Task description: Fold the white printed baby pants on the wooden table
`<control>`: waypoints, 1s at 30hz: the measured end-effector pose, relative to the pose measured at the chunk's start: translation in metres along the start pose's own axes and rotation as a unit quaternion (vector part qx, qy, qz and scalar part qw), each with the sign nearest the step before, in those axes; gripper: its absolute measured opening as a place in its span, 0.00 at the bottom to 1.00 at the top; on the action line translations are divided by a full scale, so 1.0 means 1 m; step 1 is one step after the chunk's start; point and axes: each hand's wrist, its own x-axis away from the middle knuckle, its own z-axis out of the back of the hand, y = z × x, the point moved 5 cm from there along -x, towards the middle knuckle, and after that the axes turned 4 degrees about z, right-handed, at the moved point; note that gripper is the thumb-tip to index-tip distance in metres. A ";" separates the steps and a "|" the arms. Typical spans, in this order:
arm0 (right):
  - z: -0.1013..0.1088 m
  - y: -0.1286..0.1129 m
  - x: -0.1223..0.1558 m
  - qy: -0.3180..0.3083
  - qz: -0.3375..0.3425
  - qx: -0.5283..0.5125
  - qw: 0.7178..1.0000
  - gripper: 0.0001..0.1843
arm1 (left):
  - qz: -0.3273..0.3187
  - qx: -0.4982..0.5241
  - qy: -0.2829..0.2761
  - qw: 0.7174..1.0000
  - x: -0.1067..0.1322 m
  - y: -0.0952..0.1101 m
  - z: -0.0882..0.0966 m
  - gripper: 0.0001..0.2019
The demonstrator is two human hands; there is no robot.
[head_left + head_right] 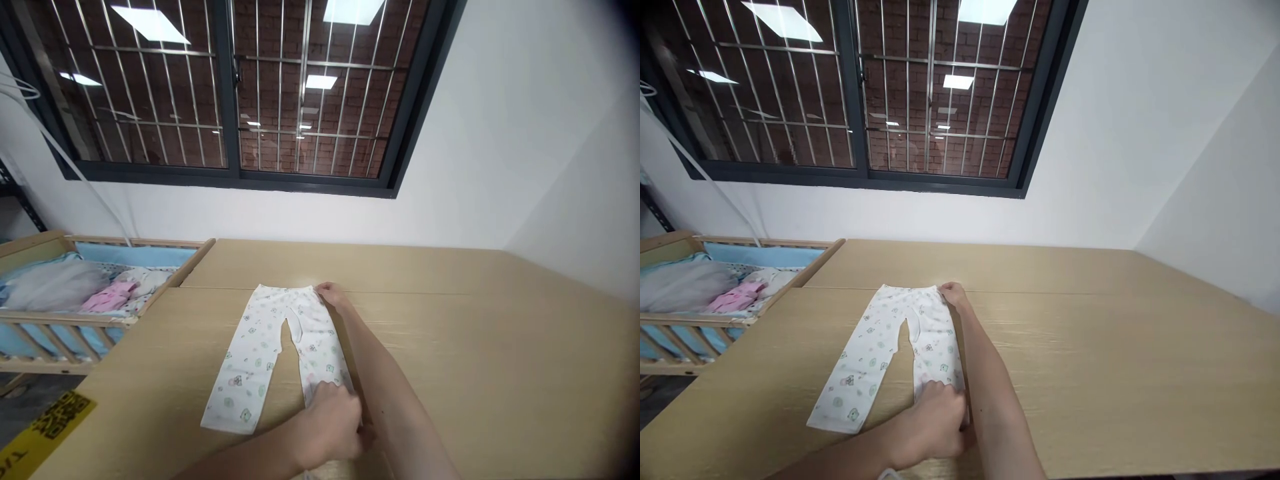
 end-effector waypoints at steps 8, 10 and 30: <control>-0.010 -0.003 -0.007 0.004 -0.038 0.045 0.998 0.08 | 0.002 0.018 -0.008 1.000 0.004 -0.003 -0.009 0.17; -0.011 -0.003 -0.006 0.014 -0.035 0.065 0.997 0.06 | -0.006 0.039 0.002 0.999 0.006 -0.003 -0.010 0.17; -0.016 0.007 -0.017 0.069 0.020 0.160 0.985 0.04 | -0.008 0.099 0.001 0.995 0.001 -0.001 -0.003 0.13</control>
